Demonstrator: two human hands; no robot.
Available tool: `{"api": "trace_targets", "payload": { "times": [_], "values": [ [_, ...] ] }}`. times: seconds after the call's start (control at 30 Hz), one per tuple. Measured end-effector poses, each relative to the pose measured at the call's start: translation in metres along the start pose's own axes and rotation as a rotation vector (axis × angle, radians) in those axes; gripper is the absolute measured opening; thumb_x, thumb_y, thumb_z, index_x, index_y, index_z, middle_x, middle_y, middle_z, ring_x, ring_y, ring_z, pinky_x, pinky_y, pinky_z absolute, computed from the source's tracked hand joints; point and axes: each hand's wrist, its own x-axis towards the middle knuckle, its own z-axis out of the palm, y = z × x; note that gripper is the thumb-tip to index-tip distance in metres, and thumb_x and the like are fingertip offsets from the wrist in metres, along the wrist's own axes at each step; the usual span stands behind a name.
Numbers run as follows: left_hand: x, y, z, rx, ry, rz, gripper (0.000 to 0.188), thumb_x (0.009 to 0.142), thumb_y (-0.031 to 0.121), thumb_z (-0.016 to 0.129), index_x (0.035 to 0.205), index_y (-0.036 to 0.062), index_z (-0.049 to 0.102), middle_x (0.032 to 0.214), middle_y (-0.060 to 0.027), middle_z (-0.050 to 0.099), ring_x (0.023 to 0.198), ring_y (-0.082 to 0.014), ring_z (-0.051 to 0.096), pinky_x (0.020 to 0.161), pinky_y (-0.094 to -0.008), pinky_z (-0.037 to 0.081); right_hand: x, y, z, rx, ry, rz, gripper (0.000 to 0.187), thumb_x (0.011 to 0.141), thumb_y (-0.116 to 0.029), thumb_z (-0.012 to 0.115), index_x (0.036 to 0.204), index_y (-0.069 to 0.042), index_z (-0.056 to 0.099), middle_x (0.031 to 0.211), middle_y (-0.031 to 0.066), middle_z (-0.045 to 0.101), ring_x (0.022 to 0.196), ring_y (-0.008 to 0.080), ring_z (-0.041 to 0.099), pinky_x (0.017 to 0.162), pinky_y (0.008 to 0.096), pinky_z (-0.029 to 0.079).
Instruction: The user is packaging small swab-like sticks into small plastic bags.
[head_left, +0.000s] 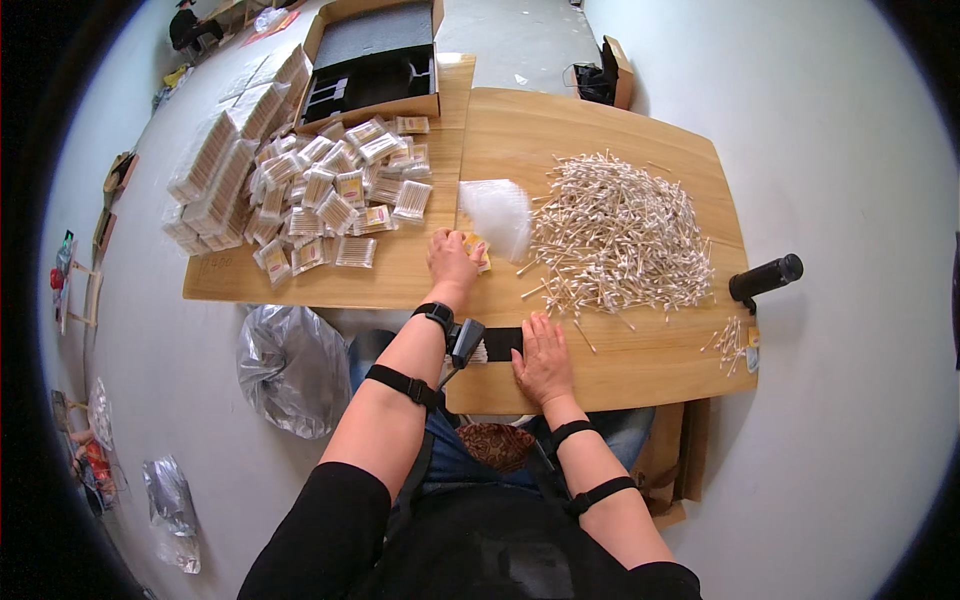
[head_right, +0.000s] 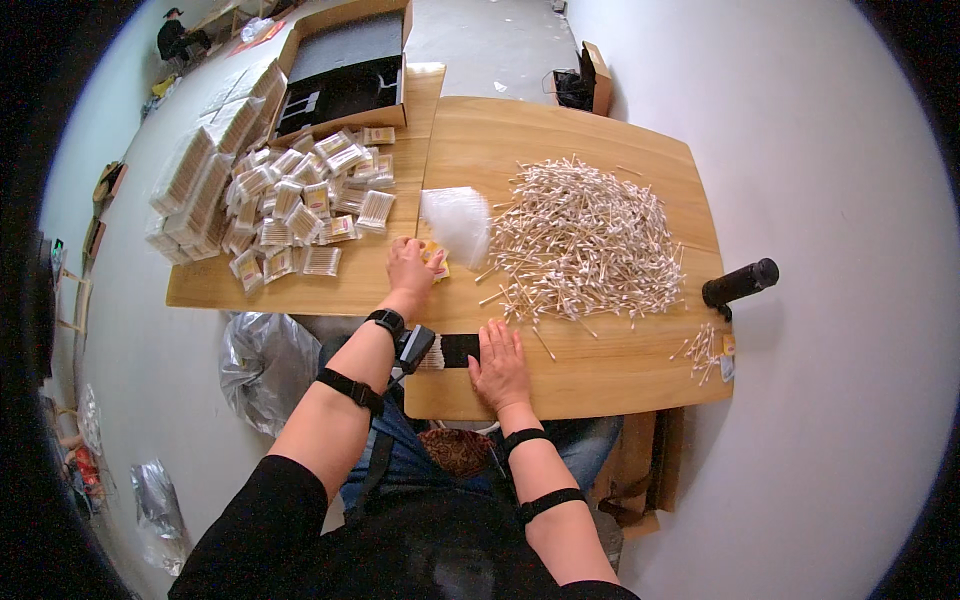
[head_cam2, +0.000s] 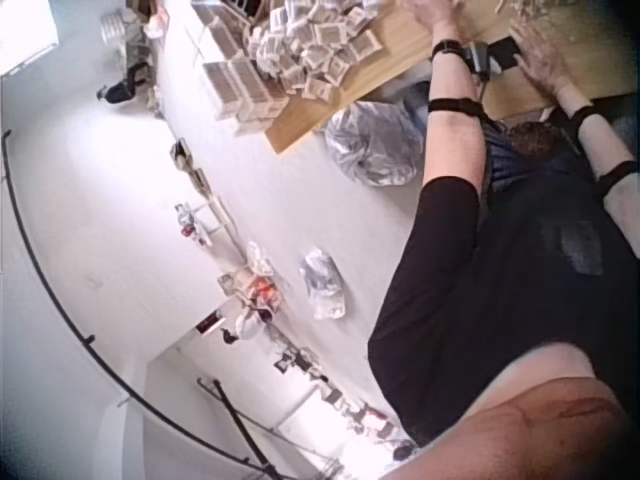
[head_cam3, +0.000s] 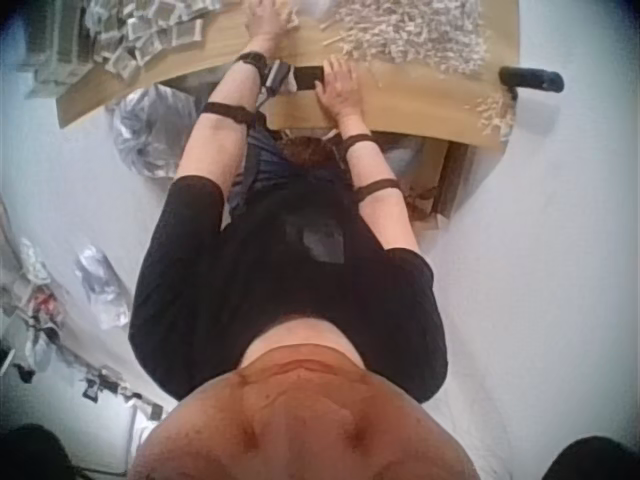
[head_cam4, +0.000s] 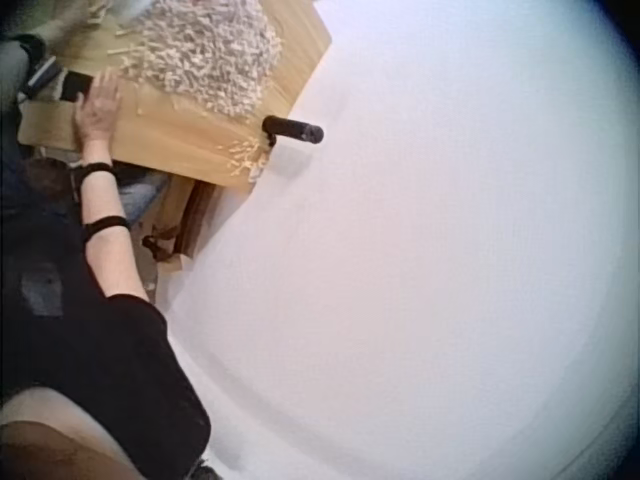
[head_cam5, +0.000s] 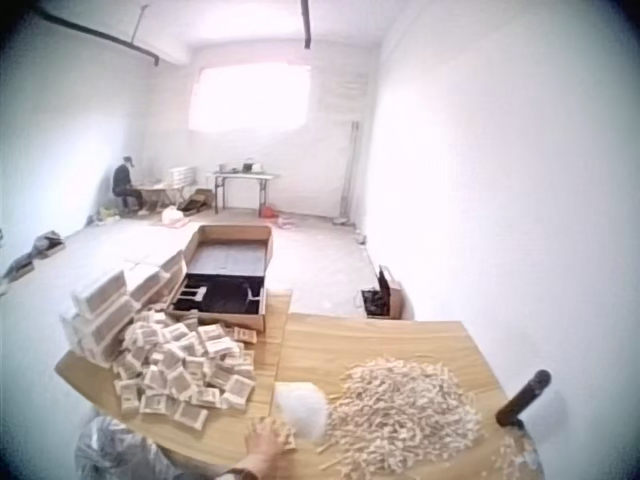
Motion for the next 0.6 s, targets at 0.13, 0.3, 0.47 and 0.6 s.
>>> {"api": "trace_targets", "payload": {
  "times": [0.13,0.3,0.47,0.6],
  "values": [
    [0.001,-0.004,-0.001,-0.080,-0.001,0.031,0.024,0.077,0.024,0.076,0.090,0.0073,0.065,0.106,-0.0098,0.058,0.100,-0.0298,0.056,0.085,-0.0429,0.046,0.001,0.001,-0.002,0.040,0.031,0.000,0.056,0.085,-0.028,0.063,0.132,-0.002,0.048,0.140,0.0164,0.047,0.135,0.0305,0.039,0.114,0.0490,0.026],
    [-0.022,-0.006,-0.017,-0.309,0.237,0.143,0.017,0.077,0.015,0.076,0.083,0.0047,0.064,0.084,-0.0079,0.061,0.080,-0.0245,0.061,0.071,-0.0358,0.049,0.003,0.001,-0.004,0.050,0.031,-0.009,0.055,0.085,-0.027,0.063,0.132,-0.002,0.048,0.140,0.0166,0.046,0.135,0.0305,0.039,0.114,0.0491,0.027],
    [-0.095,0.002,-0.044,-1.084,-0.251,-0.330,0.012,0.086,0.012,0.070,0.083,0.0049,0.062,0.076,-0.0002,0.063,0.066,-0.0074,0.056,0.062,-0.0220,0.045,0.003,0.003,-0.005,0.086,0.030,-0.003,0.052,0.085,-0.025,0.064,0.131,-0.003,0.049,0.139,0.0174,0.047,0.135,0.0304,0.039,0.114,0.0489,0.026],
    [-0.143,0.010,-0.066,-1.097,-0.390,-0.488,0.011,0.087,0.011,0.069,0.085,0.0047,0.061,0.077,0.0005,0.062,0.066,-0.0056,0.055,0.060,-0.0213,0.045,0.012,-0.009,-0.015,0.523,0.096,0.187,0.034,0.086,-0.020,0.065,0.116,-0.005,0.060,0.109,0.0163,0.063,0.104,0.0302,0.059,0.096,0.0449,0.044]
  ]
}}
